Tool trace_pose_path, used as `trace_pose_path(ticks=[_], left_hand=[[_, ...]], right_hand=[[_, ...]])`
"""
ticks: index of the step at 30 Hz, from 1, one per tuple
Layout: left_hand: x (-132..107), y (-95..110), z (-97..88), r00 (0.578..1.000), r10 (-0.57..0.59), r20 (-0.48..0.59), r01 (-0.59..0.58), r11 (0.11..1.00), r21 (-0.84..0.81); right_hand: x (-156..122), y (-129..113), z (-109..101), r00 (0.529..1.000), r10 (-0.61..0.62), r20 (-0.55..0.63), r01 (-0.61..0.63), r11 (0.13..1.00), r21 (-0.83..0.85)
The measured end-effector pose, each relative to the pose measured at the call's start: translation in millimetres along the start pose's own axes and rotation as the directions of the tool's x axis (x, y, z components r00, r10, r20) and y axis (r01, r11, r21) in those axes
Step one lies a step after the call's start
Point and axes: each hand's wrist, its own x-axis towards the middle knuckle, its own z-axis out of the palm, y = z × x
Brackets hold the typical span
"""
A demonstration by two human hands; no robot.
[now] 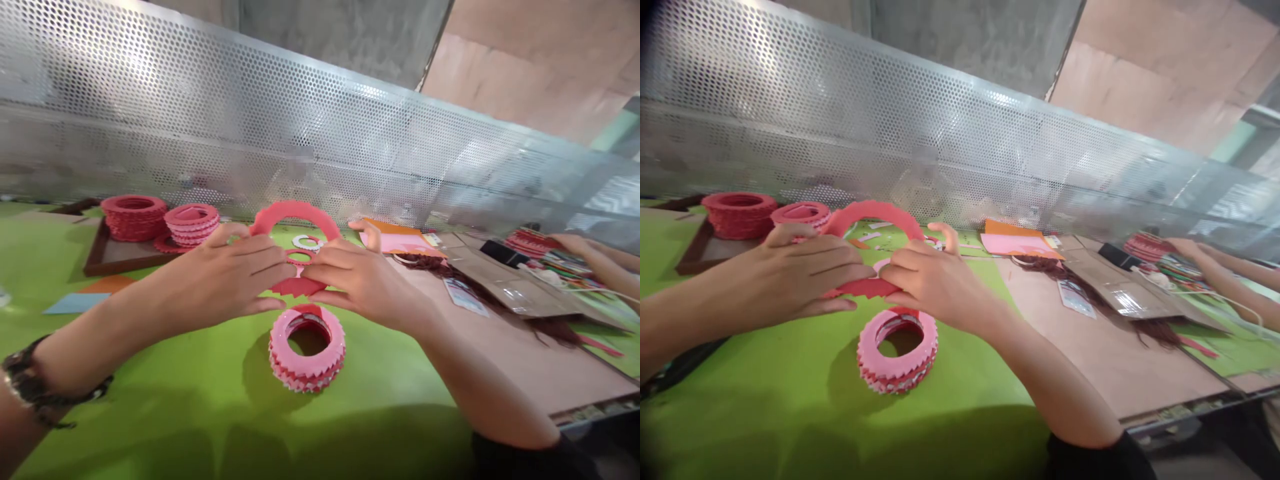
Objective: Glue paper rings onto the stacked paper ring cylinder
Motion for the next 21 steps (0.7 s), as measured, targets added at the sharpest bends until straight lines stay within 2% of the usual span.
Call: trace_pose_path(ticks=[3,6,11,14,18,21], left_hand=[[-1.7,-4.5,0.1,1.000,0.021,-0.004,-0.021,0.999,-0.025],[-4.5,-5.8,5.8,0.999,0.041,-0.014,-0.041,0.999,-0.002],[-6.7,-3.1,14.6,0.997,0.022,-0.070,-0.023,1.000,-0.015],[-4.2,-2.9,10.9,0.995,0.046,-0.084,-0.048,0.999,-0.019],[-1.6,-6.3,-0.8,0.998,0.068,-0.018,-0.069,0.996,-0.063],[-1.3,-8.8,-5.6,0.998,0.064,0.011,-0.063,0.995,-0.071]], right_hand=[[-1.7,3.2,-2.7,0.999,-0.054,0.007,0.055,0.996,-0.071],[-0.7,4.1,0.6,0.993,-0.111,-0.034,0.103,0.978,-0.183],[1.4,5.4,5.9,0.980,-0.183,-0.084,0.156,0.954,-0.258],[0.9,6.1,4.1,0.979,-0.194,-0.057,0.171,0.946,-0.277],[-2.3,6.1,0.1,0.987,-0.163,-0.004,0.155,0.949,-0.274],[-4.6,4.6,-1.4,0.989,-0.148,-0.023,0.139,0.963,-0.229]])
